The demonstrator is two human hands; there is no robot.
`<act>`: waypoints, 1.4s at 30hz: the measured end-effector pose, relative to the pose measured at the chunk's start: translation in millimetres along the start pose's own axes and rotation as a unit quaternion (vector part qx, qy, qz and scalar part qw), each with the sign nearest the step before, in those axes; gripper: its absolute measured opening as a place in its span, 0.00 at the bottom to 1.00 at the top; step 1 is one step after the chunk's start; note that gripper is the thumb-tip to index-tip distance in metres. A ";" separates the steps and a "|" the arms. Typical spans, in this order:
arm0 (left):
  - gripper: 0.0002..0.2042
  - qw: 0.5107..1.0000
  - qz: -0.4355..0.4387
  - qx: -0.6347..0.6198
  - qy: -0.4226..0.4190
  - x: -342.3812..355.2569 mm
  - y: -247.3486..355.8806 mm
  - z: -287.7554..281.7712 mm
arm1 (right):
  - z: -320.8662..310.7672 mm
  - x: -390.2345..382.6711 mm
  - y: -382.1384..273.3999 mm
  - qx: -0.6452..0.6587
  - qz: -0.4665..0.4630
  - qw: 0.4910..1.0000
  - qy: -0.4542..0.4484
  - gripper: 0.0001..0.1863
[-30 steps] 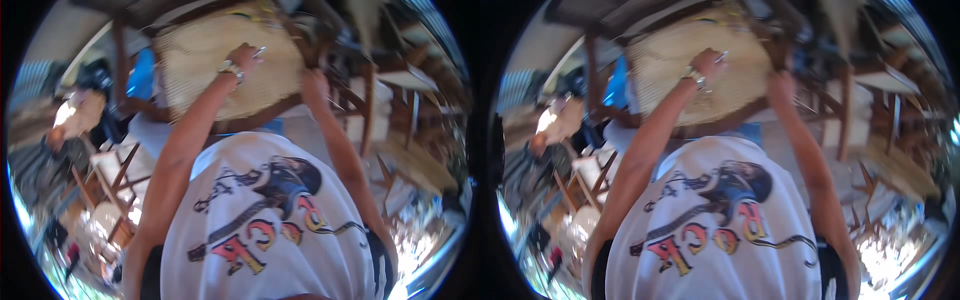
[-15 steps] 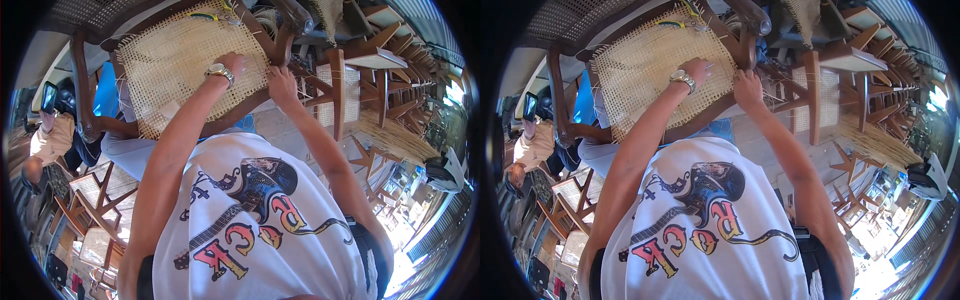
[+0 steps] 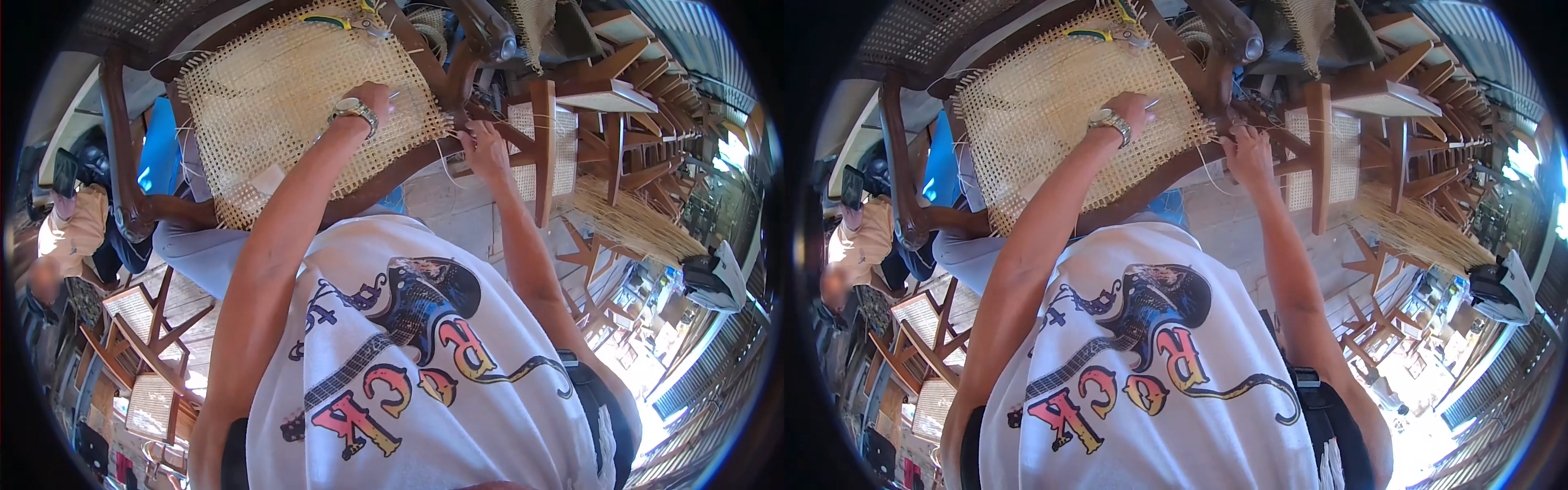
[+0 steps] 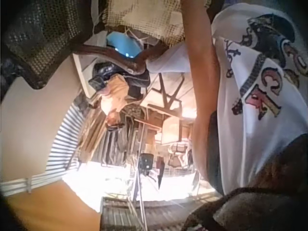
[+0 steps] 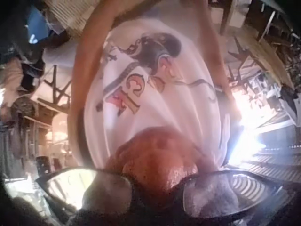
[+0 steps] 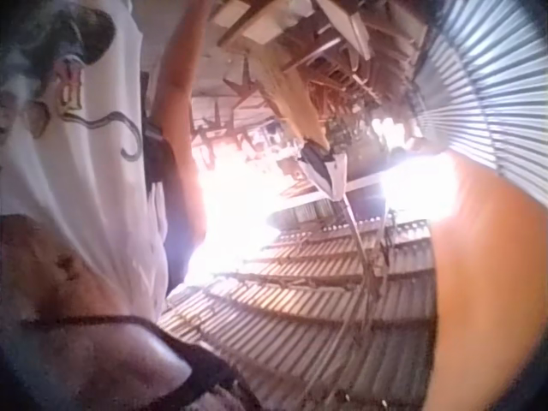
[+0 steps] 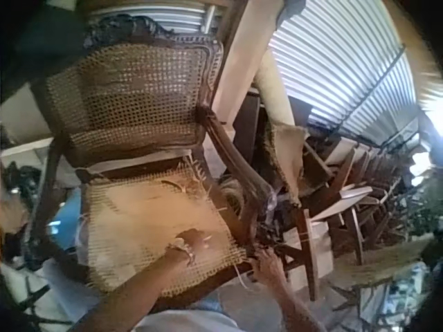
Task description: Weaving cane webbing into a chair seat frame using tools.
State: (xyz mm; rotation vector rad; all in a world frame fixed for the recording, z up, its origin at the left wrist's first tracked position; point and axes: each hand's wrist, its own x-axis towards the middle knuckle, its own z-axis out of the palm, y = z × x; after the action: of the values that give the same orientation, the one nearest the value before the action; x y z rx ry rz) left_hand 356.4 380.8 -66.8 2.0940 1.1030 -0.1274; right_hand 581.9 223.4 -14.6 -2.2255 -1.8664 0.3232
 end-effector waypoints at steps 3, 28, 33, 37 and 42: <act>0.15 0.999 -0.007 0.026 -0.031 0.1 1.0 -2.2 | -4.3 2.6 -0.9 -0.094 0.010 0.992 -0.078 0.10; 0.20 0.990 0.038 0.137 -0.025 14.5 -43.1 -39.3 | -30.0 11.7 3.8 -0.023 0.108 0.988 -0.111 0.17; 0.20 0.986 -0.046 0.156 -0.041 10.6 -79.8 -71.4 | 0.0 -4.2 -7.5 0.031 0.128 0.988 -0.086 0.15; 0.20 0.975 -0.028 0.217 0.041 -10.1 -129.2 -113.9 | 7.3 -10.7 -10.2 0.026 0.146 0.988 -0.039 0.14; 0.18 0.955 -0.048 0.239 0.169 -12.1 -91.8 -85.9 | -7.5 -13.6 -19.1 0.267 0.175 0.946 -0.049 0.10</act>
State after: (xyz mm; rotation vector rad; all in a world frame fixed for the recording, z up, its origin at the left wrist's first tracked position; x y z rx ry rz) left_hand 259.7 461.0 -53.3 2.5579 1.4964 -0.0893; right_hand 564.0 213.0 -1.3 -2.1530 -1.2059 0.8947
